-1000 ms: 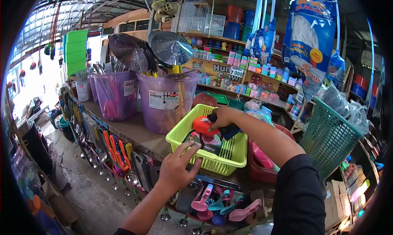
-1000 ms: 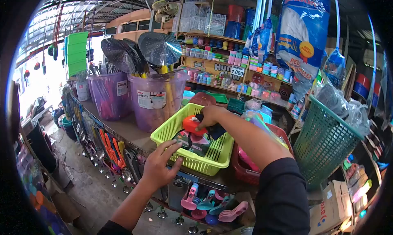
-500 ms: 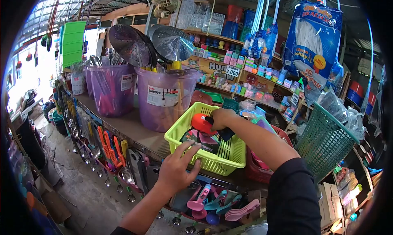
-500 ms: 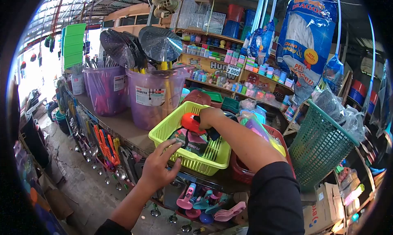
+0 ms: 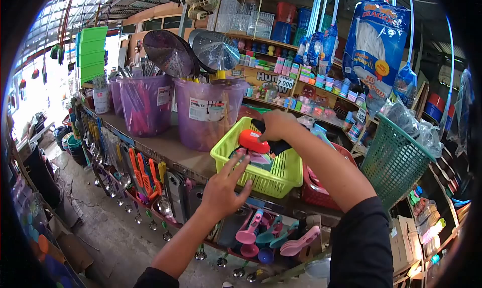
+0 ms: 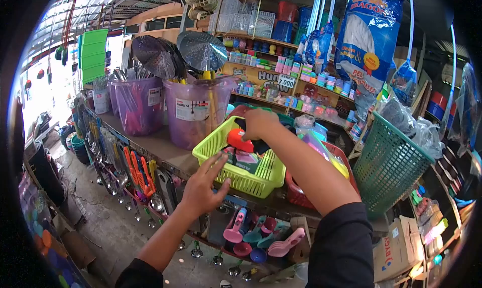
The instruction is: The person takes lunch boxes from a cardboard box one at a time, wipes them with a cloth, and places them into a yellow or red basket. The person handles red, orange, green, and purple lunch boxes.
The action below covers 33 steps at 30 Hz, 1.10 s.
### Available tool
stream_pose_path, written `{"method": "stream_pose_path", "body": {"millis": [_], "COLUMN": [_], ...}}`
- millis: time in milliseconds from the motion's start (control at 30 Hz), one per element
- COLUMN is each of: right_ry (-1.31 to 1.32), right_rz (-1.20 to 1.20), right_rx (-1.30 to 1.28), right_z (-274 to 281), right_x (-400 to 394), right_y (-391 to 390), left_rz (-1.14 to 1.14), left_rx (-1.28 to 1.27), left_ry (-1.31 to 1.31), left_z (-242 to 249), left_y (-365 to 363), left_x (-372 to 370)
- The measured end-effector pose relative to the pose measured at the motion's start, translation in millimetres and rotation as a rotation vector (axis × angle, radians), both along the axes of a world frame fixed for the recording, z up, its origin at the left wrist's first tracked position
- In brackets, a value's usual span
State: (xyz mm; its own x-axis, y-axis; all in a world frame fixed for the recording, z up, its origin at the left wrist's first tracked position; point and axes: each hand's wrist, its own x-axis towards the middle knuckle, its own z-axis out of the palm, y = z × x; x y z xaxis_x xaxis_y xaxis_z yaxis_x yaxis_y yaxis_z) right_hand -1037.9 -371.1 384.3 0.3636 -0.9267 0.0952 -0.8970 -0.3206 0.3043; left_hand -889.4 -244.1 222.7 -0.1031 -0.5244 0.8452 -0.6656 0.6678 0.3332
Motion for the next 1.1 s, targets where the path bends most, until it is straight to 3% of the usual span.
{"method": "stream_pose_path", "body": {"millis": [133, 300, 367, 500, 567, 633, 700, 767, 933, 1033, 1100], "right_ry": [-0.065, -0.209, -0.060, -0.025, 0.096, 0.109, 0.112, 0.117, 0.138, 0.103, 0.087], "right_rz": [0.003, 0.060, -0.028, -0.093, -0.145, -0.105, -0.015, 0.002, -0.043, -0.061, -0.105], "right_rx": [-0.030, -0.004, -0.003, 0.000, 0.157, 0.140, 0.330, 0.307, 0.171, 0.279, 0.372], "right_z": [18, 9, 2, -16, -17, -25, -38, -44, -49, -51, -47], "right_x": [-2, -11, -12, -15, -9, -2, 4, 6, 5, 4, 5], "right_y": [38, 44, 36, -4, -22, -41, -68, -80, -89, -104, -117], "left_rz": [-0.033, -0.026, -0.033, -0.014, -0.011, -0.085, -0.093, -0.128, 0.063, 0.146, 0.147], "left_rx": [0.081, 0.017, -0.002, 0.080, 0.094, 0.346, 0.483, 0.650, 1.043, 0.955, 0.976], "left_ry": [0.109, 0.048, 0.035, -0.090, -0.118, -0.180, -0.249, -0.554, -0.882, -1.106, -1.074], "left_z": [4, 5, 12, 35, 52, 72, 92, 105, 100, 73, 67], "left_y": [23, 41, 40, 20, -2, -26, -47, -71, -127, -145, -158], "left_x": [5, 13, 18, 31, 34, 35, 33, 27, -9, -23, -16]}}
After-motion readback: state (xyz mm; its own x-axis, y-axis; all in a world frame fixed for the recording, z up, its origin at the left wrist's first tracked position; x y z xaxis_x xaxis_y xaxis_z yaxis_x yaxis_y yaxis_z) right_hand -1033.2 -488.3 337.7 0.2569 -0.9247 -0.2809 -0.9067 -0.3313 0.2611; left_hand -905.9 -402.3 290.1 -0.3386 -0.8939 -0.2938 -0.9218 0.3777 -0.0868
